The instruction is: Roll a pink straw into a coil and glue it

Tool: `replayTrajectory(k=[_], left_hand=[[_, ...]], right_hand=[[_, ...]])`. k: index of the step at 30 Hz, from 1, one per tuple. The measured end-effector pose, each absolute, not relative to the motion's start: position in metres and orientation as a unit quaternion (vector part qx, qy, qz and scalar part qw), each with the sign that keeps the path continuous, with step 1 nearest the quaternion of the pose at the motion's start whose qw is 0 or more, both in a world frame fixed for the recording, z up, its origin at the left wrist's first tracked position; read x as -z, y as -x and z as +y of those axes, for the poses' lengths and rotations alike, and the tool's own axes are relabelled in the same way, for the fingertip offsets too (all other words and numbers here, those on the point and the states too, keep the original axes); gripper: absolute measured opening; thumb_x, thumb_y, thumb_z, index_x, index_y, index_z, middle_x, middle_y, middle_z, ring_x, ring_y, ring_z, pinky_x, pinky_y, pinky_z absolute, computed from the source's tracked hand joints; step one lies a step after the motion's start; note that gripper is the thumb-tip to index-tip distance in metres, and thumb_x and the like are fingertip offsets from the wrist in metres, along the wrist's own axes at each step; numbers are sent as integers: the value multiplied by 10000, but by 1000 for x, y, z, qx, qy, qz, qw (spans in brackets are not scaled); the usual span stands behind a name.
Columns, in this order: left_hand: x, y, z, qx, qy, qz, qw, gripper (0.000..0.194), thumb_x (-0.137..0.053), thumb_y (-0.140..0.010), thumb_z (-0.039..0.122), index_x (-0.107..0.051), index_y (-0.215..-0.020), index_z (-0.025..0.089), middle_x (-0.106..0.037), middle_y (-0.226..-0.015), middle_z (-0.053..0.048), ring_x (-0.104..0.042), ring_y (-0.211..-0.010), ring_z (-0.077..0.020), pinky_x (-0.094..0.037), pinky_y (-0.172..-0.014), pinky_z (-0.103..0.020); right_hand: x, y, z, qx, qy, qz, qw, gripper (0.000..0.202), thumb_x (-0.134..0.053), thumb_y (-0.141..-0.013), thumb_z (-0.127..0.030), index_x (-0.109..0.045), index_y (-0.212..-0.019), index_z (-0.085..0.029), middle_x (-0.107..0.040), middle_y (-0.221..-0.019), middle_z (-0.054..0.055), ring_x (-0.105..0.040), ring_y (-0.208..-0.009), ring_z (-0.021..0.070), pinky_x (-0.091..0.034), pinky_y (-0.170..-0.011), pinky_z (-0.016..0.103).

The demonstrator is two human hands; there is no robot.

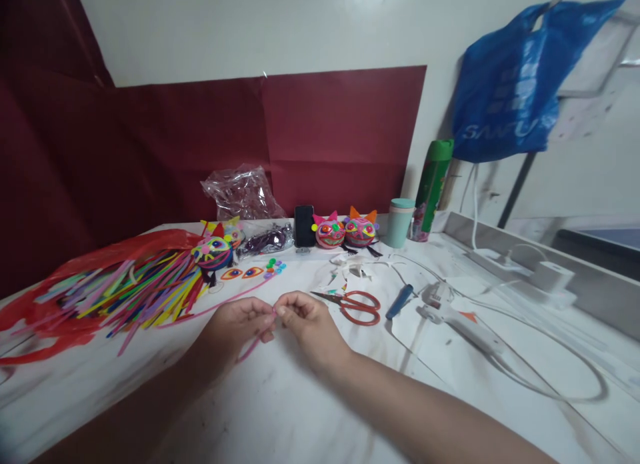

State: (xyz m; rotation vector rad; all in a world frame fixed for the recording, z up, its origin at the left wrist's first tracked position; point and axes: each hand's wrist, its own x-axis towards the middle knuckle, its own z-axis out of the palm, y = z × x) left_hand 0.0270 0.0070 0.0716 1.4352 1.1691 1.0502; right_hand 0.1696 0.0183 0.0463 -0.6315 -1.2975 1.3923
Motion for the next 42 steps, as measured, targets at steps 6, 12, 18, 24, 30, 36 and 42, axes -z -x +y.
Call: replayTrajectory(k=[6,12,18,24,30,36,42], left_hand=[[-74,-31,5,-439,-610,495,436,88,-560,-641,240,-567,-609,158,-513,-490,45,-426,-467,-83,-316,-469,-198],[-69,-29,4,-422,-676,497,344,115,-526,-684,260,-546,-624,163,-470,-532,48,-382,-495,-85,-295,-475,-196],[-63,-27,6,-397,-737,483,257,104,-471,-707,200,-509,-612,176,-433,-545,50,-403,-535,-100,-308,-519,-205],[-69,-26,4,-397,-731,503,235,105,-481,-689,181,-503,-586,175,-431,-525,52,-399,-516,-98,-307,-510,-204],[-67,-27,4,-458,-661,512,302,131,-520,-708,274,-535,-635,167,-443,-535,53,-387,-507,-90,-309,-489,-196],[-62,-32,2,-439,-668,512,315,172,-493,-734,310,-516,-640,168,-445,-528,51,-406,-507,-99,-323,-495,-205],[-60,-28,6,-394,-769,481,146,151,-414,-766,202,-491,-639,178,-501,-609,17,-462,-589,-127,-353,-566,-233]], right_hand=[[-42,-171,20,-542,307,-572,533,223,-644,-716,-378,-575,-722,-166,-529,-633,-17,-476,-614,117,-379,-609,241],[-48,-176,21,-496,285,-655,494,180,-546,-796,-336,-524,-730,-170,-482,-650,-10,-457,-629,122,-373,-610,242],[-63,-187,20,-193,265,-841,429,111,-447,-804,-116,-495,-726,-178,-511,-736,38,-474,-729,162,-387,-671,279],[-61,-186,22,-217,295,-825,431,125,-457,-806,-127,-559,-742,-162,-551,-745,50,-509,-735,167,-399,-681,291],[-52,-175,20,-475,335,-651,488,151,-589,-746,-309,-591,-770,-160,-568,-666,-4,-503,-617,122,-392,-602,247],[-48,-174,16,-412,351,-673,505,160,-522,-791,-307,-534,-724,-162,-511,-635,-14,-456,-606,113,-368,-572,228],[-54,-181,18,-260,346,-787,440,104,-456,-807,-149,-522,-728,-165,-511,-694,9,-478,-657,130,-376,-610,242]])
